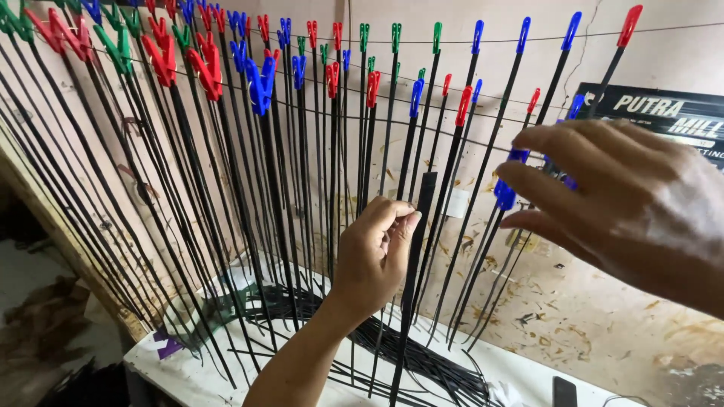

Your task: The person repeatedly picks up thin black rods, rolls them in a small container of dark paste, and then hangs them on a drying rack using colored clips. The process is repeated for multiple rods.

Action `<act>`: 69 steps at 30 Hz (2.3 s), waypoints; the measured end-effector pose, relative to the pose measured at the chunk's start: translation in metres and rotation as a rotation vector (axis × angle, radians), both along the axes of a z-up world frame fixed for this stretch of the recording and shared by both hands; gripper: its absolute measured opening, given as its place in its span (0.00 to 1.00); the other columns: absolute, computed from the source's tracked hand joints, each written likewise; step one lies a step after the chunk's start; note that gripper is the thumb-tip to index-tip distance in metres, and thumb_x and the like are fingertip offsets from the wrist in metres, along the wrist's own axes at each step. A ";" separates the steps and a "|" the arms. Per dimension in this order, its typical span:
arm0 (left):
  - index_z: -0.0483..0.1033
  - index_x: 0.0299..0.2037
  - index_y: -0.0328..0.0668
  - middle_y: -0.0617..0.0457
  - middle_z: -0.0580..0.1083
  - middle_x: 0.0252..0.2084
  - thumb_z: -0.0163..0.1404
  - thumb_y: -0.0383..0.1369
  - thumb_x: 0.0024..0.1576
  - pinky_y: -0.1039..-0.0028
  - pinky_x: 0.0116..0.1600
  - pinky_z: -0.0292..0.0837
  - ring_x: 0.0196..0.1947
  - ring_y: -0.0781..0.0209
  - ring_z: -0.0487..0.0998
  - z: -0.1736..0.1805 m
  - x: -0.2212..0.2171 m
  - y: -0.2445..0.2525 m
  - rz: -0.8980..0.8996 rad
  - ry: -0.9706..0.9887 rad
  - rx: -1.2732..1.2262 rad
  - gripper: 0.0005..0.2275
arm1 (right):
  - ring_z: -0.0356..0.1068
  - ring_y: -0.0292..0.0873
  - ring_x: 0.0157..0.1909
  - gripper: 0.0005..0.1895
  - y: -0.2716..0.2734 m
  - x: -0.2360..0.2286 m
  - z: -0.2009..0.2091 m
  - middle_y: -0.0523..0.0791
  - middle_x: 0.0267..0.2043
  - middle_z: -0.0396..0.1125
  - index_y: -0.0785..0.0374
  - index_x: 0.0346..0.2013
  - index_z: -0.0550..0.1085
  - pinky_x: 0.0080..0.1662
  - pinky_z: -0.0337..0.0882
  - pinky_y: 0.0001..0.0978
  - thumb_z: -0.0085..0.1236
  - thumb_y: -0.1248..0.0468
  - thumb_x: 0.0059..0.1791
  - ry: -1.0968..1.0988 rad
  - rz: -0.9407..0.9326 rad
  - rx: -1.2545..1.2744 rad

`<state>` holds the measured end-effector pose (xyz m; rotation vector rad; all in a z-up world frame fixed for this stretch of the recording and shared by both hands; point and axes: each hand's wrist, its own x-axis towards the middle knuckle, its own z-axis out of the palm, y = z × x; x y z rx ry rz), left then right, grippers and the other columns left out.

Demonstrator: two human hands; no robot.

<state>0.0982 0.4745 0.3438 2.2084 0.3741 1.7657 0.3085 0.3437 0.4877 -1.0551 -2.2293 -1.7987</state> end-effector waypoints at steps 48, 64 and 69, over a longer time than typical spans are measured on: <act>0.74 0.47 0.38 0.49 0.76 0.44 0.47 0.24 0.64 0.82 0.29 0.73 0.32 0.66 0.73 0.033 0.010 0.010 -0.113 0.034 -0.132 0.05 | 0.78 0.45 0.28 0.07 0.065 -0.045 0.052 0.50 0.32 0.76 0.72 0.49 0.75 0.28 0.75 0.36 0.51 0.69 0.61 0.564 0.242 -0.476; 0.72 0.47 0.37 0.43 0.77 0.49 0.42 0.29 0.66 0.75 0.41 0.83 0.49 0.53 0.82 0.032 0.012 0.006 -0.095 -0.032 -0.073 0.06 | 0.78 0.46 0.32 0.10 0.066 -0.045 0.055 0.50 0.33 0.76 0.72 0.50 0.74 0.31 0.76 0.37 0.50 0.67 0.61 0.567 0.252 -0.525; 0.58 0.67 0.22 0.28 0.64 0.68 0.35 0.29 0.68 0.59 0.75 0.61 0.72 0.38 0.65 0.029 0.009 -0.008 -0.208 -0.024 -0.111 0.19 | 0.78 0.47 0.34 0.10 0.065 -0.048 0.057 0.51 0.38 0.77 0.71 0.50 0.75 0.33 0.77 0.39 0.50 0.65 0.61 0.639 0.213 -0.540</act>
